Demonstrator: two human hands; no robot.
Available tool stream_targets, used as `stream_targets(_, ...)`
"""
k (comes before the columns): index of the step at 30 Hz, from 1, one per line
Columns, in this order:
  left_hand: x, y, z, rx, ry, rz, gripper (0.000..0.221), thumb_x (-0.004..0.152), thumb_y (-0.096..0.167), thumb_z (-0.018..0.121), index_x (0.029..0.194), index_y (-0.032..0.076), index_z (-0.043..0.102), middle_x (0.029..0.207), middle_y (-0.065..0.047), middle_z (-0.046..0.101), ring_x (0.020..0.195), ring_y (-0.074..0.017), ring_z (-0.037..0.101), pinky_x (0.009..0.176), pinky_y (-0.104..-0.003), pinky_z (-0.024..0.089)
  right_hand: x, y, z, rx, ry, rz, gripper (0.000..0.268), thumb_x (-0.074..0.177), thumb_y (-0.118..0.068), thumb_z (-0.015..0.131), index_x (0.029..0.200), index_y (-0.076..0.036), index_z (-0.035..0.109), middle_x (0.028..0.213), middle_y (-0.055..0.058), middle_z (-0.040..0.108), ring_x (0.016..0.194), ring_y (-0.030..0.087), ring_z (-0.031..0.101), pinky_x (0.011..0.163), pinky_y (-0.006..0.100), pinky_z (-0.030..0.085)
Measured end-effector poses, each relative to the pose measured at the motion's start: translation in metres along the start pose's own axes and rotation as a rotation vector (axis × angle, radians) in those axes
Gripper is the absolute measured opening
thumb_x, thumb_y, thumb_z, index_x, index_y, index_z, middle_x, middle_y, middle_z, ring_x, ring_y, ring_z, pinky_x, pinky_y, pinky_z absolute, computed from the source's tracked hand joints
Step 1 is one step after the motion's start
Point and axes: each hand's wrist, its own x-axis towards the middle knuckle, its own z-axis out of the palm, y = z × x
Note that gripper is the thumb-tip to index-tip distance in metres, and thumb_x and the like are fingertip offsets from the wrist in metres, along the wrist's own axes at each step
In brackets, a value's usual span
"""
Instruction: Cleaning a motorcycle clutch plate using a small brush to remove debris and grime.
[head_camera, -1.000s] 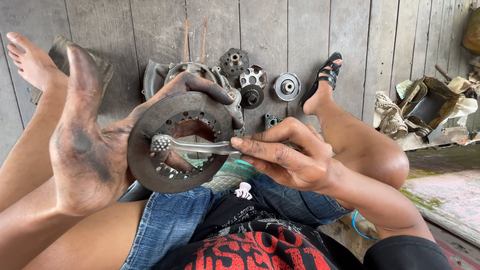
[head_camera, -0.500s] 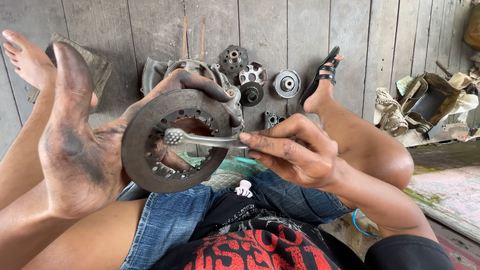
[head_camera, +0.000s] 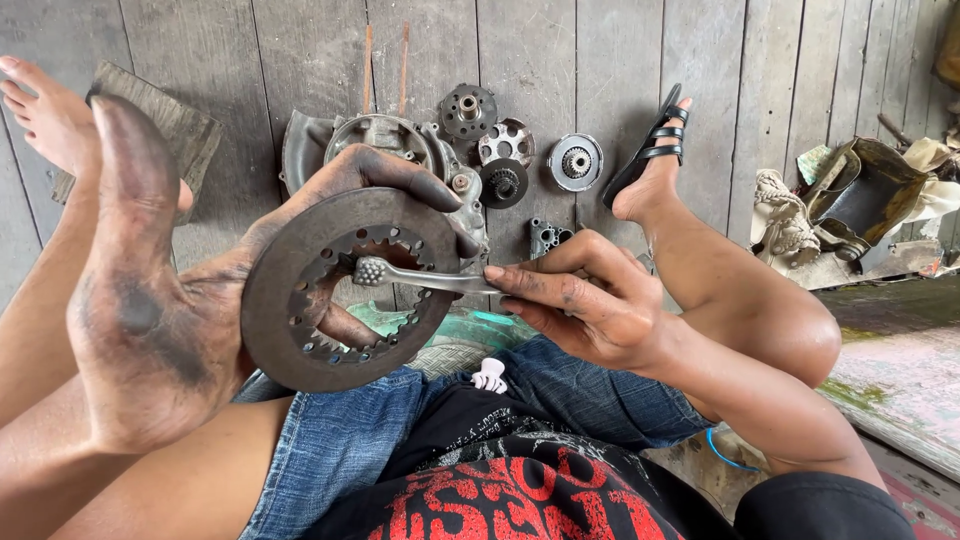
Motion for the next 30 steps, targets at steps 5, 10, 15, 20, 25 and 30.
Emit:
stream_targets(5, -0.023, 0.015, -0.040, 0.015, -0.005, 0.008, 0.083, 0.090, 0.057, 0.045, 0.148, -0.002, 0.039, 0.146, -0.016, 0.050, 0.132, -0.0276, 0.049, 0.101, -0.042, 0.045, -0.004, 0.007, 0.015, 0.018, 0.172, -0.022, 0.021, 0.090, -0.014, 0.077, 0.110, -0.013, 0.081, 0.092, 0.003, 0.070, 0.050, 0.010, 0.051, 0.054, 0.020, 0.051)
stream_targets(10, -0.038, 0.002, -0.117, 0.109, -0.035, 0.030, 0.079, 0.083, 0.047, 0.052, 0.145, 0.000, 0.040, 0.143, -0.017, 0.053, 0.129, -0.0275, 0.053, 0.100, -0.042, 0.049, -0.006, 0.011, 0.015, 0.064, 0.168, -0.020, 0.021, 0.089, -0.012, 0.077, 0.110, -0.012, 0.081, 0.092, 0.004, 0.069, 0.049, 0.011, 0.052, 0.053, 0.022, 0.052)
stream_targets(15, -0.014, -0.027, -0.169, 0.202, -0.071, 0.046, 0.079, 0.075, 0.038, 0.059, 0.142, 0.002, 0.040, 0.140, -0.018, 0.056, 0.127, -0.0274, 0.056, 0.100, -0.041, 0.052, -0.009, 0.013, 0.016, 0.035, 0.162, -0.017, 0.021, 0.090, -0.014, 0.076, 0.111, -0.013, 0.081, 0.091, 0.003, 0.069, 0.053, 0.012, 0.054, 0.059, 0.021, 0.053)
stream_targets(20, 0.022, -0.057, -0.189, 0.300, -0.114, 0.061, 0.080, 0.068, 0.029, 0.068, 0.139, 0.004, 0.040, 0.137, -0.019, 0.058, 0.124, -0.0272, 0.059, 0.099, -0.040, 0.055, -0.009, 0.011, 0.019, 0.028, 0.169, -0.010, 0.020, 0.091, -0.016, 0.075, 0.111, -0.015, 0.081, 0.091, 0.001, 0.068, 0.056, 0.012, 0.055, 0.062, 0.022, 0.053)
stream_targets(25, 0.049, -0.072, -0.170, 0.394, -0.158, 0.082, 0.085, 0.060, 0.020, 0.076, 0.136, 0.006, 0.041, 0.134, -0.020, 0.061, 0.122, -0.0269, 0.063, 0.098, -0.040, 0.059, 0.002, 0.000, 0.011, 0.060, 0.148, -0.060, 0.019, 0.092, -0.016, 0.074, 0.110, -0.013, 0.079, 0.091, 0.003, 0.067, 0.054, 0.012, 0.055, 0.057, 0.022, 0.054)
stream_targets(30, 0.047, -0.053, -0.104, 0.490, -0.210, 0.114, 0.092, 0.053, 0.012, 0.085, 0.133, 0.008, 0.041, 0.131, -0.021, 0.064, 0.119, -0.0264, 0.066, 0.097, -0.039, 0.062, 0.006, -0.018, 0.005, 0.187, 0.134, -0.172, 0.020, 0.094, -0.010, 0.069, 0.110, -0.010, 0.079, 0.091, 0.007, 0.064, 0.046, 0.013, 0.054, 0.047, 0.025, 0.056)
